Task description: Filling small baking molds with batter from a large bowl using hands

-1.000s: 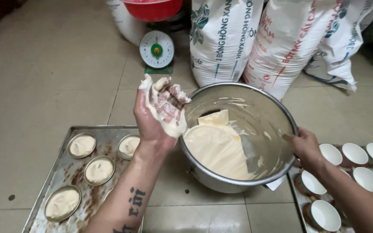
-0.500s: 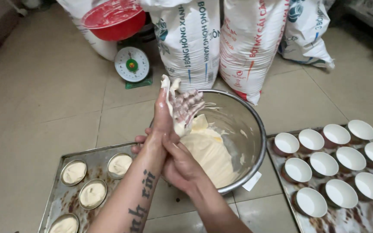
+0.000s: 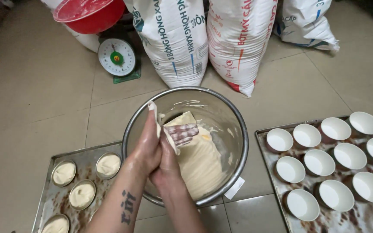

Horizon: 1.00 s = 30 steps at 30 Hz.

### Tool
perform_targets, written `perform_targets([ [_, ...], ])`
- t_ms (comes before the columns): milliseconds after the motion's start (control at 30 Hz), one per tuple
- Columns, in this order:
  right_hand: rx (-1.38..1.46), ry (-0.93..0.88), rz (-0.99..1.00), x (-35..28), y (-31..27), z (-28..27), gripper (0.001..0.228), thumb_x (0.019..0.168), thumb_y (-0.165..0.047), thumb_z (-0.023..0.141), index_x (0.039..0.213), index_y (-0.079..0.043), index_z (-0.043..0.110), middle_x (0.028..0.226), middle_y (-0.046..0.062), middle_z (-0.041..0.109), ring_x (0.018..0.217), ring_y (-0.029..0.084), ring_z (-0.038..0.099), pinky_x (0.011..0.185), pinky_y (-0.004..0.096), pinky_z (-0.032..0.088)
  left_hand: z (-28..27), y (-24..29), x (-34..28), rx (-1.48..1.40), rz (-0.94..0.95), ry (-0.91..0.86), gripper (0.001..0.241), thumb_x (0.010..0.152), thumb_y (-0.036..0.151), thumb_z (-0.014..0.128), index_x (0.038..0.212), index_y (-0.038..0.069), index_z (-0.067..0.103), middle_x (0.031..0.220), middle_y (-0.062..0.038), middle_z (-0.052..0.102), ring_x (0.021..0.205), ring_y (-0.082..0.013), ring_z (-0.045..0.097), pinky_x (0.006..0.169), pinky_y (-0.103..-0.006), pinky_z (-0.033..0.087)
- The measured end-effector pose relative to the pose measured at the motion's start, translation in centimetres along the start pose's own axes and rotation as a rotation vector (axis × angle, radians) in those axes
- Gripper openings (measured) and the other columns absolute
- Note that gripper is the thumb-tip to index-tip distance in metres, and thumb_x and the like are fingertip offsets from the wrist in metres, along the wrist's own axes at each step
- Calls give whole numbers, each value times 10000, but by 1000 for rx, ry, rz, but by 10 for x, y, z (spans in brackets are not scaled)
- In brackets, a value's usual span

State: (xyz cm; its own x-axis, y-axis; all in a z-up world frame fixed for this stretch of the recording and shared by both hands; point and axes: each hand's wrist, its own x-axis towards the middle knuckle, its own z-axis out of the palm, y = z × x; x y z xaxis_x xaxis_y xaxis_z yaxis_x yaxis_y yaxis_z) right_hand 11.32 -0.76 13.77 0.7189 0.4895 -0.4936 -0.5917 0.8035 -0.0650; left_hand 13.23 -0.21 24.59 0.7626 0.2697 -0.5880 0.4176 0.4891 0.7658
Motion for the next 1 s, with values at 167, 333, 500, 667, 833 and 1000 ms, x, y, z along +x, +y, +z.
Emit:
perform_targets([
  [167,-13,107,-43,25,5,-16,478,838,-448,698,1186,-121,668,1137,135,684,1039,274,656,932,372,503,8,-8,1,485,38,237,932,820,724,361,1508,96,368,1552,-144,390,1457,-321,316,1209,-480,221],
  [333,-47,241,-174,33,4,-21,359,864,-405,637,1072,-112,651,970,119,645,885,267,663,801,351,495,-31,-61,85,764,79,149,1013,833,790,378,1562,177,34,1608,-179,184,1481,-348,206,1185,-544,179],
  [500,-79,343,-276,41,-3,-23,291,884,-373,591,987,-105,638,845,107,616,769,261,668,702,335,489,-2,-24,44,1186,67,9,818,903,668,315,1521,162,138,1408,-335,431,1335,-490,420,1087,-574,346],
  [667,-114,451,-376,28,-15,-13,256,904,-342,545,902,-99,625,720,94,587,654,256,672,604,319,482,5,14,71,1597,225,-84,751,914,550,408,1501,103,275,1368,-305,514,1310,-468,469,1056,-577,390],
  [833,16,-12,-26,-30,-30,20,790,929,-705,289,1510,-183,408,1594,54,350,1468,305,293,1222,461,215,23,7,78,1885,324,196,749,890,546,552,1459,127,302,1241,-232,617,1174,-433,602,931,-577,481],
  [1000,14,224,-41,0,-49,0,753,864,-655,496,1344,-81,580,1188,151,681,1070,308,668,893,437,552,18,-28,79,1912,200,97,798,929,467,497,1562,172,112,1284,-251,586,1205,-443,573,918,-599,475],
])
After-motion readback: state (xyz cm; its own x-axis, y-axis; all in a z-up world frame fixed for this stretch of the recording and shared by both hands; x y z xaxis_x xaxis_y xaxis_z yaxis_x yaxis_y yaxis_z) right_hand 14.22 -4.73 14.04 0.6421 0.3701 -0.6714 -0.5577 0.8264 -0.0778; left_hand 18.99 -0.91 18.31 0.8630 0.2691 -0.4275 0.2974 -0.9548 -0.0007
